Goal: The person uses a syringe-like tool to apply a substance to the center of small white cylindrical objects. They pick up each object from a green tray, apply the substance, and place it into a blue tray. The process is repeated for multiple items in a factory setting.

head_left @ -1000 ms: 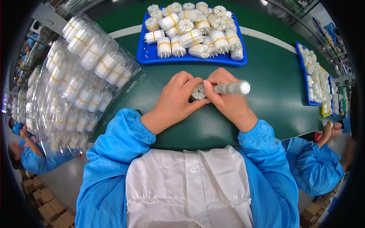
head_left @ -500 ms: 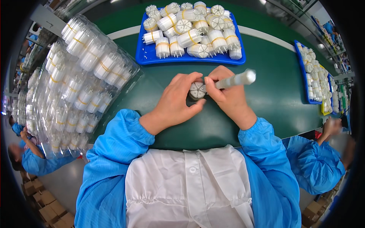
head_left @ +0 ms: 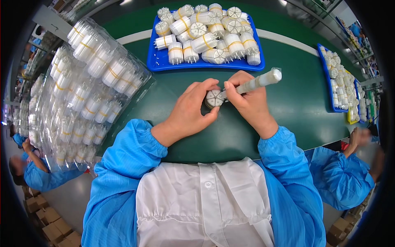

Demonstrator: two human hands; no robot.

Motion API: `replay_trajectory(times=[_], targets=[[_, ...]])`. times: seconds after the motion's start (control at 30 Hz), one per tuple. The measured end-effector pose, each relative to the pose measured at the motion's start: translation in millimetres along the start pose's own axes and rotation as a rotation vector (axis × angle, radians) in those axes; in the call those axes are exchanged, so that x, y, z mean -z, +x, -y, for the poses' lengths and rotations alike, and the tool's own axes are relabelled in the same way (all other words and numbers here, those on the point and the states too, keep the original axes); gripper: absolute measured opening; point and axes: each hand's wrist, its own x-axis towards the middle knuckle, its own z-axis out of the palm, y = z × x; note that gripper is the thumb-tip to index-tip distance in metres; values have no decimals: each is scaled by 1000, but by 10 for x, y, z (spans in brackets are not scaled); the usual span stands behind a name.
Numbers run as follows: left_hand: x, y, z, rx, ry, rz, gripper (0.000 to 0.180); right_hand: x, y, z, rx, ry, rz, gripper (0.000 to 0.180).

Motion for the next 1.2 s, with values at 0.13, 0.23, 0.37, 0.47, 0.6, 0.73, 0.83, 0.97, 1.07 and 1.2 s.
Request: replay_trajectory(times=[0.13, 0.23, 0.37, 0.47, 0.6, 0.73, 0.83, 0.97, 1.07, 1.2], targets=[[10, 17, -9, -19, 58, -6, 61, -33, 3, -33, 97, -93, 14, 15], [23, 30, -23, -39, 182, 1, 59, -34, -8, -55, 112, -65, 4, 15], [6, 7, 24, -11, 112, -3, 60, 2, 18, 39, -6, 71, -77, 15], [-3, -2, 12, 15, 15, -2, 64, 2, 6, 38, -24, 70, -42, 16], [-1, -7, 14, -5, -11, 31, 70, -1, 0, 41, -48, 34, 4, 15], [8, 20, 3, 15, 46, 32, 72, -36, -10, -20, 30, -62, 3, 15], [-1, 15, 26, 68, 110, 43, 74, -25, -7, -56, 123, -74, 9, 16], [-7, -14, 18, 3, -2, 15, 73, 25, 36, 17, 17, 32, -70, 15], [-13, -24, 17, -20, -41, 22, 73, 15, 12, 34, -36, 73, -6, 16], [7, -2, 3, -21, -44, 47, 73, 19, 8, 8, -29, 14, 28, 16]])
